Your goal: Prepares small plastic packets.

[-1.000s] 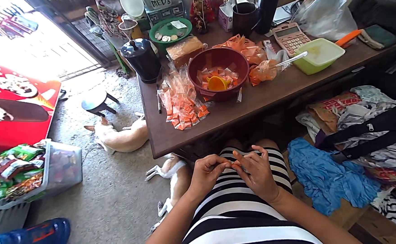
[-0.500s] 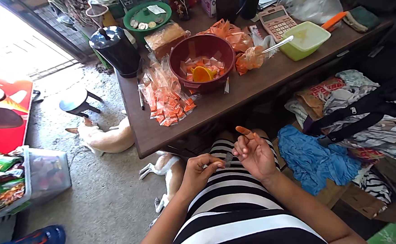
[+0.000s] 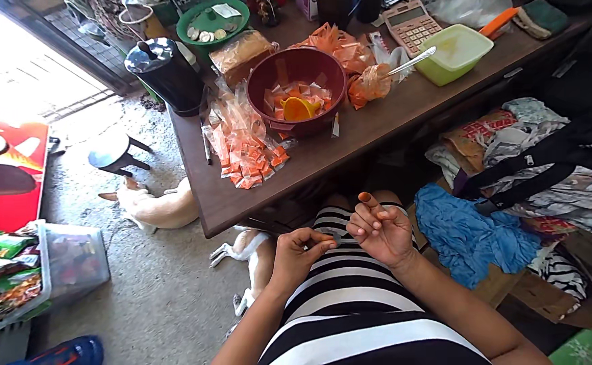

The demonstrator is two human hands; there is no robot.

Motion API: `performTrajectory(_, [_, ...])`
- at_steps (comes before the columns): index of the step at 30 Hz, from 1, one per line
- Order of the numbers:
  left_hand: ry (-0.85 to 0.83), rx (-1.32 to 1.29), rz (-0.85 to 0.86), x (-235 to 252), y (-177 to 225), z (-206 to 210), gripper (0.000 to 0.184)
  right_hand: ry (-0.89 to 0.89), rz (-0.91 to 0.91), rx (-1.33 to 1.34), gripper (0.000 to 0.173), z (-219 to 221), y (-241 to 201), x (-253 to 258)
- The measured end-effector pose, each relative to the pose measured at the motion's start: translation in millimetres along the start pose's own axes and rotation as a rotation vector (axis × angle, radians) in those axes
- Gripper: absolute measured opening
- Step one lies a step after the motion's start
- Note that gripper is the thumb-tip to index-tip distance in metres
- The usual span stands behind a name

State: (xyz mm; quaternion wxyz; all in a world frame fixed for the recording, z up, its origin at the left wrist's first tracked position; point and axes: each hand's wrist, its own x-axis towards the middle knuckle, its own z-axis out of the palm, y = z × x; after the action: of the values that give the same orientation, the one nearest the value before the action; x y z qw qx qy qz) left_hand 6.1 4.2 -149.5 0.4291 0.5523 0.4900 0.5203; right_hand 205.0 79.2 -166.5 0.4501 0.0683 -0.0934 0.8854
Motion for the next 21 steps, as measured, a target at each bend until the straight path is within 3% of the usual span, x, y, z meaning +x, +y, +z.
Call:
performTrajectory(5, [-0.008, -0.012, 0.006, 1.3, 1.1, 0.9, 0.009, -0.01, -0.026, -0.031, 0.033, -1.3, 0.2, -0.5])
performTrajectory(14, [0.035, -0.015, -0.001, 3.4, 7.8, 3.0, 0.008, 0.07, 0.006, -0.332, 0.028, 5.2, 2.6, -3.5])
performTrajectory(18, [0.035, -0.062, -0.018, 2.8, 8.5, 4.3, 0.006, 0.133, -0.011, -0.875, 0.026, 7.9, 5.9, -5.7])
performTrajectory(21, [0.058, -0.08, -0.018, 2.9, 7.8, 4.8, 0.005, 0.017, 0.026, -1.259, 0.044, 9.6, 7.9, -7.1])
